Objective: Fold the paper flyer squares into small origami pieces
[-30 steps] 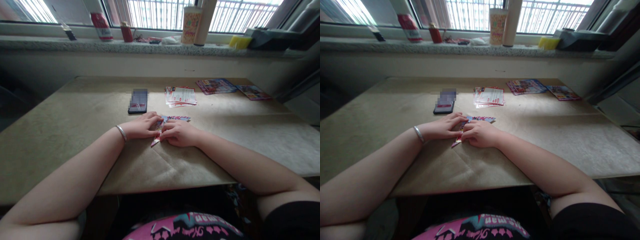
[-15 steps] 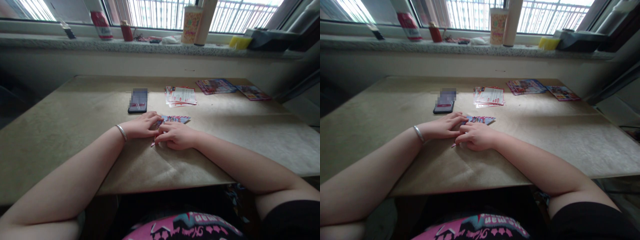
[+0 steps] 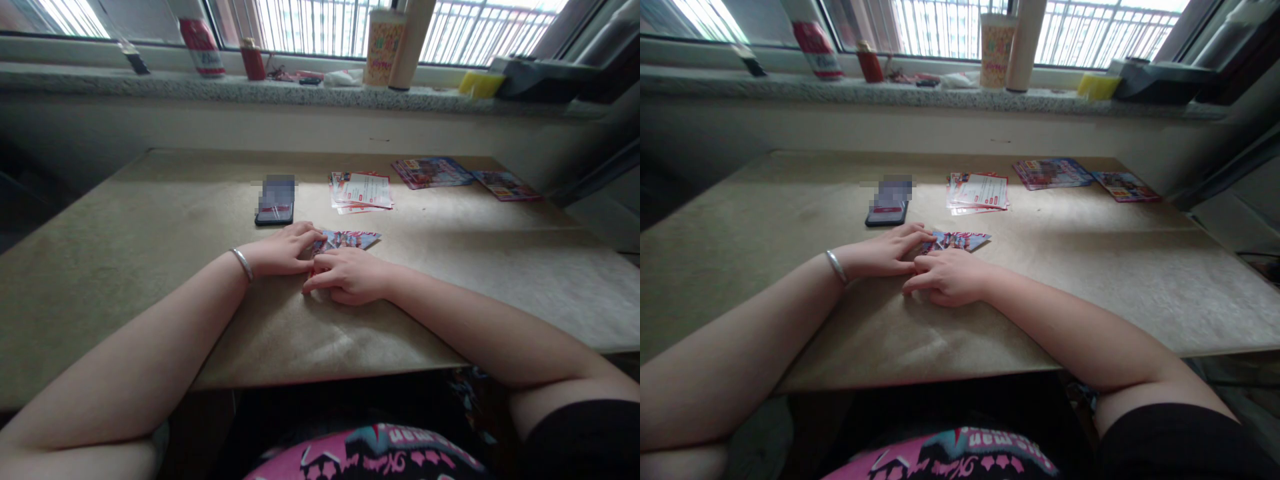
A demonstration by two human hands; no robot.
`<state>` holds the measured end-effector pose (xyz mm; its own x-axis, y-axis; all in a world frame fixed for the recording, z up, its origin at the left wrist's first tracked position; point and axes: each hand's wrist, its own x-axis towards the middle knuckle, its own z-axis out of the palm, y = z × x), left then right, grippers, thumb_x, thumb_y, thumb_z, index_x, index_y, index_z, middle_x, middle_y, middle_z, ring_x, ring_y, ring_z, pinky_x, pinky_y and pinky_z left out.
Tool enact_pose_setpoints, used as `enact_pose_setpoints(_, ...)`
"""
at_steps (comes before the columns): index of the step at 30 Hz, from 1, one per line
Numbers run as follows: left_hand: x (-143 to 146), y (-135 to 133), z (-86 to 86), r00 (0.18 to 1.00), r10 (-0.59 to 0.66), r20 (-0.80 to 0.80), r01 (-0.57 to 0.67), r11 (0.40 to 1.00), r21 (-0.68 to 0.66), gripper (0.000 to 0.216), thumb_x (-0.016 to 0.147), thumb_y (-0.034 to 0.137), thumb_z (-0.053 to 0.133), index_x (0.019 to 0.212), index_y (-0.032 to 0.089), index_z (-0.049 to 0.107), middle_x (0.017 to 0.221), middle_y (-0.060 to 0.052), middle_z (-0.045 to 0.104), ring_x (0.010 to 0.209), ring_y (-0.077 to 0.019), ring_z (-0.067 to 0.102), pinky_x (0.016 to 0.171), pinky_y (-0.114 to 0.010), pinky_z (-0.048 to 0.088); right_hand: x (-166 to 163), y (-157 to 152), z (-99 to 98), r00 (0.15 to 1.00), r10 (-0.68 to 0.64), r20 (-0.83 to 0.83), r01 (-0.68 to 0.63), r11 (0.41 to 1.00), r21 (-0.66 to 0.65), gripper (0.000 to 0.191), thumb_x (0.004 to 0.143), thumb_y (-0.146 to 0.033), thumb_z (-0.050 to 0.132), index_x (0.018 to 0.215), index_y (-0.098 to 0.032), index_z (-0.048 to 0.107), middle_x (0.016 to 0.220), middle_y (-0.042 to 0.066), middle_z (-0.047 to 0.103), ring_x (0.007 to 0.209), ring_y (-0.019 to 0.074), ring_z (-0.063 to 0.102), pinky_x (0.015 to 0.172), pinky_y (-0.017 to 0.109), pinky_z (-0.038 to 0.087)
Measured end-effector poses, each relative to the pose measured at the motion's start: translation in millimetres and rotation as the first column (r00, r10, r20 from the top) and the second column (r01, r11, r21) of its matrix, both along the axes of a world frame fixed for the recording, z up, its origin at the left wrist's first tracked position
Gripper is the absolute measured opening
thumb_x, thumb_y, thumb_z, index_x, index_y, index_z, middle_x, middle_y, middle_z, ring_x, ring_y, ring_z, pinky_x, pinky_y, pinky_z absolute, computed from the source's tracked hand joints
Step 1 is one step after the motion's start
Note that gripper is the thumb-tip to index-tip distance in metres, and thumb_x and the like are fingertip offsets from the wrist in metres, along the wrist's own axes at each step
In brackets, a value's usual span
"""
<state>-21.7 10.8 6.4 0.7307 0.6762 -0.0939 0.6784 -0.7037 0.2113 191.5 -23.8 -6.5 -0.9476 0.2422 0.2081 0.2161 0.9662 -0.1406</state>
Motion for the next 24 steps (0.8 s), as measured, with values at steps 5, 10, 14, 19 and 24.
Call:
enact_pose_setpoints(5, 0, -1, 0.9, 1.000, 0.011, -0.006, -0.011, 1.000, -0.004, 0.059, 0.084, 0.044, 0.052, 0.136, 0.017, 0.043, 0.140, -0.012, 0.042, 0.136, -0.0267, 0.036, 0.116, -0.037, 0.026, -1, -1, 2.4, 1.000, -0.002, 0.006, 0.002, 1.000, -0.011, 0.042, 0.082, -0.017, 0.052, 0.120, -0.028, 0.065, 0.106, 0.006, 0.059, 0.095, 0.0202, 0.054, 0.086, 0.036, 0.044)
enact_pose_setpoints(10, 1, -1, 1.5, 1.000, 0.007, 0.015, -0.007, 1.000, -0.006, 0.059, 0.084, 0.047, 0.052, 0.135, 0.019, 0.044, 0.139, -0.011, 0.043, 0.135, -0.0261, 0.037, 0.115, -0.036, 0.027, 0, -1, 0.7, 1.000, 0.000, -0.022, -0.001, 0.999, -0.053, 0.043, 0.081, -0.014, 0.051, 0.118, -0.028, 0.066, 0.106, 0.006, 0.060, 0.095, 0.0194, 0.054, 0.088, 0.035, 0.044)
enact_pose_setpoints(14, 1, -1, 1.6, 1.000, 0.006, 0.025, -0.006, 1.000, -0.011, 0.063, 0.086, 0.055, 0.049, 0.135, 0.017, 0.044, 0.139, -0.013, 0.043, 0.135, -0.0259, 0.037, 0.115, -0.035, 0.026, 6, 2, 0.4, 0.998, -0.024, -0.065, 0.017, 0.994, -0.104, 0.043, 0.080, -0.011, 0.050, 0.116, -0.028, 0.068, 0.103, 0.005, 0.061, 0.094, 0.0174, 0.056, 0.085, 0.032, 0.045)
enact_pose_setpoints(19, 0, -2, 0.7, 1.000, 0.015, 0.026, -0.014, 1.000, -0.017, 0.067, 0.085, 0.057, 0.051, 0.138, 0.017, 0.042, 0.142, -0.013, 0.041, 0.137, -0.0265, 0.035, 0.116, -0.036, 0.025, 17, 7, 4.7, 0.993, -0.073, -0.088, 0.062, 0.991, -0.121, 0.039, 0.081, -0.011, 0.051, 0.110, -0.027, 0.072, 0.098, 0.005, 0.062, 0.089, 0.0158, 0.057, 0.079, 0.030, 0.045)
enact_pose_setpoints(24, 0, -1, -0.3, 0.999, 0.023, 0.023, -0.023, 1.000, -0.016, 0.068, 0.085, 0.061, 0.050, 0.138, 0.019, 0.042, 0.142, -0.012, 0.041, 0.138, -0.0254, 0.034, 0.116, -0.035, 0.024, 22, 12, 6.0, 0.993, -0.098, -0.072, 0.088, 0.988, -0.127, 0.040, 0.079, -0.010, 0.053, 0.107, -0.029, 0.073, 0.096, 0.003, 0.064, 0.086, 0.0151, 0.057, 0.076, 0.028, 0.044)
